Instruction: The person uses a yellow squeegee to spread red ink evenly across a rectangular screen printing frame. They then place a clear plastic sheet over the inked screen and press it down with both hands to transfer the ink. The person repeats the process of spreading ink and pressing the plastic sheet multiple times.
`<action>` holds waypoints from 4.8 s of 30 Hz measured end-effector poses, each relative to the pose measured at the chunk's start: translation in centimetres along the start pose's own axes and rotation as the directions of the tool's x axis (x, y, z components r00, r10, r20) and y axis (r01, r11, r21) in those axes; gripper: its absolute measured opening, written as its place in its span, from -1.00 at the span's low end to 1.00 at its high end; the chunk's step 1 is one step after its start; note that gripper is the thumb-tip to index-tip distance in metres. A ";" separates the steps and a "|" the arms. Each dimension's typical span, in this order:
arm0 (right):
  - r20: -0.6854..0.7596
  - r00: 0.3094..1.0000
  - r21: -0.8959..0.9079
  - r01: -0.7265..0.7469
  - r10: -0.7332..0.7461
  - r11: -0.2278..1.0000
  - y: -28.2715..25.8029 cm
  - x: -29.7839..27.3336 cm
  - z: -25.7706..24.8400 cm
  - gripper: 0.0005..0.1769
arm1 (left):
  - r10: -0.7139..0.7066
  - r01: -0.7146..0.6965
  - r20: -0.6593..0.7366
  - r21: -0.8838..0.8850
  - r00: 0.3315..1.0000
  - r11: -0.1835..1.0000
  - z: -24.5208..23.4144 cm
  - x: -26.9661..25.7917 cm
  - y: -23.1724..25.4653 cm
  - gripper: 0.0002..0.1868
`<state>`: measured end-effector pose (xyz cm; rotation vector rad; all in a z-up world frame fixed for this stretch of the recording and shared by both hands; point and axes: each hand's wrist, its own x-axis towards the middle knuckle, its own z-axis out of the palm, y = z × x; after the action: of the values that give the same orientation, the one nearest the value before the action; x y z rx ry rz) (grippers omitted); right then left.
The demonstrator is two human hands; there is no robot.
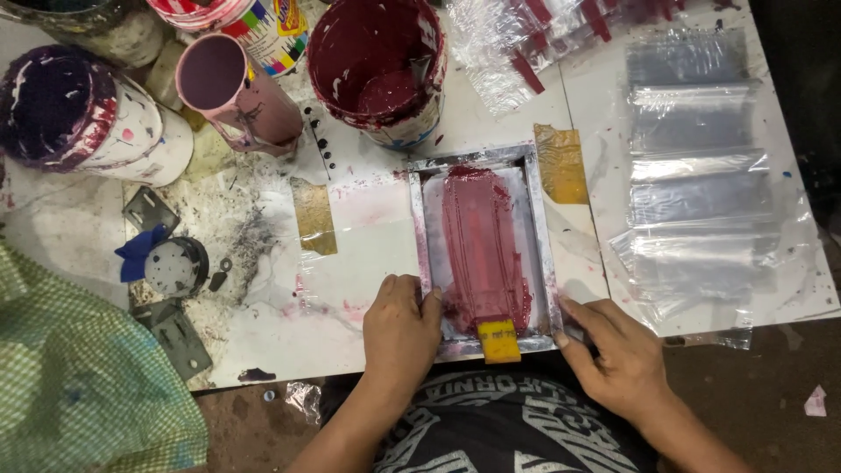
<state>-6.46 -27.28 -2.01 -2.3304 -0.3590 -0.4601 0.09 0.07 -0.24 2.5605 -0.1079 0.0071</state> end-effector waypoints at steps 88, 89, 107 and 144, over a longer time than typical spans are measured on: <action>0.489 0.871 -0.080 -0.012 0.050 0.997 -5.3 7.8 -0.8 -0.72 | -0.033 -0.315 0.692 0.369 0.721 0.874 -6.4 5.0 5.3 0.30; 0.488 0.870 -0.118 0.146 -0.070 0.982 -5.1 7.8 -0.5 -0.71 | -0.004 -0.324 0.666 0.368 0.746 0.872 -6.1 4.9 5.1 0.30; 0.647 0.754 -0.140 -0.029 0.114 0.990 -2.7 14.0 -3.1 -0.81 | -0.033 -0.328 0.697 0.378 0.717 0.866 -6.4 5.1 5.4 0.38; 0.174 0.983 -0.446 0.128 -0.054 0.886 1.2 18.5 3.5 -0.86 | 0.104 -0.253 0.611 0.163 0.785 0.954 -8.5 4.4 5.9 0.13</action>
<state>11.33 -23.34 2.72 -2.8302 -0.4793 -0.4432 4.11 -0.55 10.25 2.6809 -0.6295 -0.7681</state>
